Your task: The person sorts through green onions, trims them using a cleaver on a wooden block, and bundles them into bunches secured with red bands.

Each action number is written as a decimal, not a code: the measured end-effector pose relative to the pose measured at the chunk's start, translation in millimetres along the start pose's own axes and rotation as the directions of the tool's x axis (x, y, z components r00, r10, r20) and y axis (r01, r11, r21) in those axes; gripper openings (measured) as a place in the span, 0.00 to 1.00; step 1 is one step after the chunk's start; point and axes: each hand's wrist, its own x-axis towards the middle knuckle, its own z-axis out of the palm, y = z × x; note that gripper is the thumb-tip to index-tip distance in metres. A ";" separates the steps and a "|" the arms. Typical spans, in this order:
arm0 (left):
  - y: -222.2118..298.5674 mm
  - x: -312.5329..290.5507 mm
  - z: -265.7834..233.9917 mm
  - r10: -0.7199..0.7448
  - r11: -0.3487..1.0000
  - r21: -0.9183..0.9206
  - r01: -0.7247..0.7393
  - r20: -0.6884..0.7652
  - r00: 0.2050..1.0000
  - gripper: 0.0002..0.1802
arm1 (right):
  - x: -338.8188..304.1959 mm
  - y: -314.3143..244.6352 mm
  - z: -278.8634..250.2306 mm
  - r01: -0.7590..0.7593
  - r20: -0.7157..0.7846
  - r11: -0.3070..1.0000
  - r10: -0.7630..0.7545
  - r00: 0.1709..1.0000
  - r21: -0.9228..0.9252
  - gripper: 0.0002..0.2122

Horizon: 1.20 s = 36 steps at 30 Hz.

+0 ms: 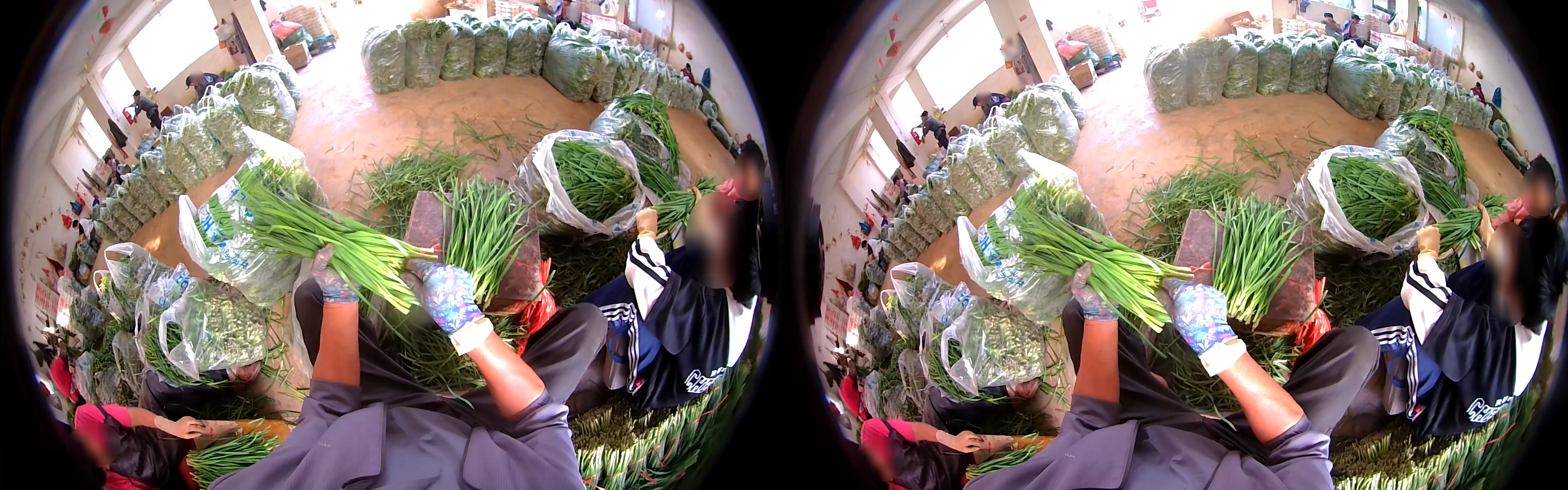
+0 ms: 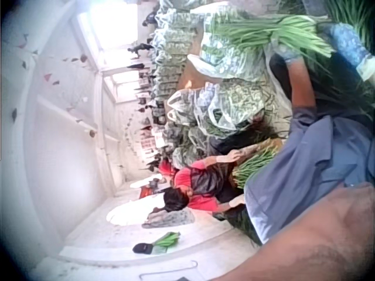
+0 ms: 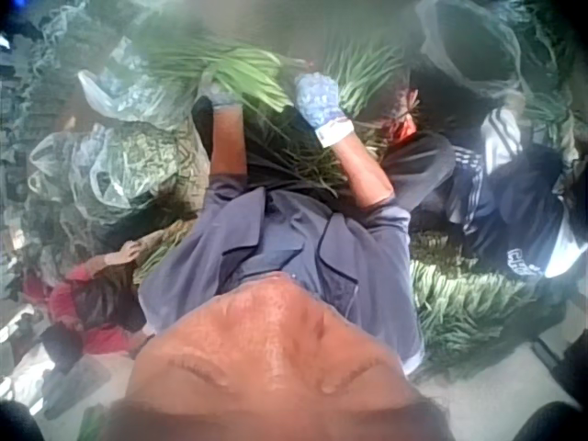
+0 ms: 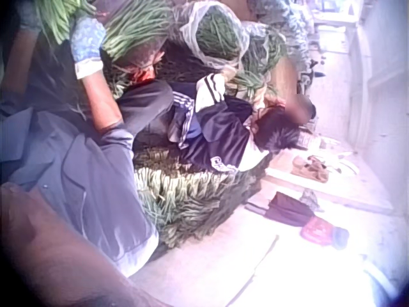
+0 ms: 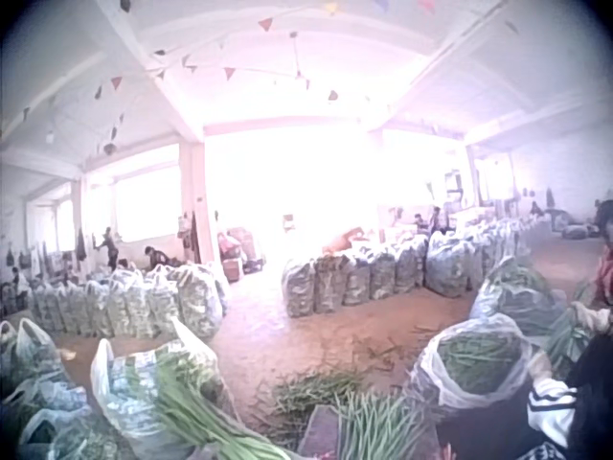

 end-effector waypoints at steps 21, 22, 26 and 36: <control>9.7 7.9 -13.3 -0.019 0.986 -0.159 0.043 0.154 0.988 0.20 | -53.7 91.7 -53.3 -0.446 0.762 0.719 -0.180 0.621 0.533 0.21; 15.0 9.2 -8.7 -0.025 0.993 -0.110 0.037 0.112 0.993 0.19 | -50.9 89.2 -40.8 -0.165 0.646 0.973 0.025 0.763 0.158 0.26; 13.6 3.9 -3.6 -0.020 0.988 0.149 0.030 -0.065 0.998 0.20 | -1.6 5.6 -68.2 -0.159 0.207 0.915 0.085 0.975 0.371 0.47; -40.2 11.0 46.3 -0.394 0.914 0.102 0.394 -0.020 0.919 0.23 | 13.8 21.4 26.0 -0.247 0.344 0.762 0.033 0.938 0.599 0.53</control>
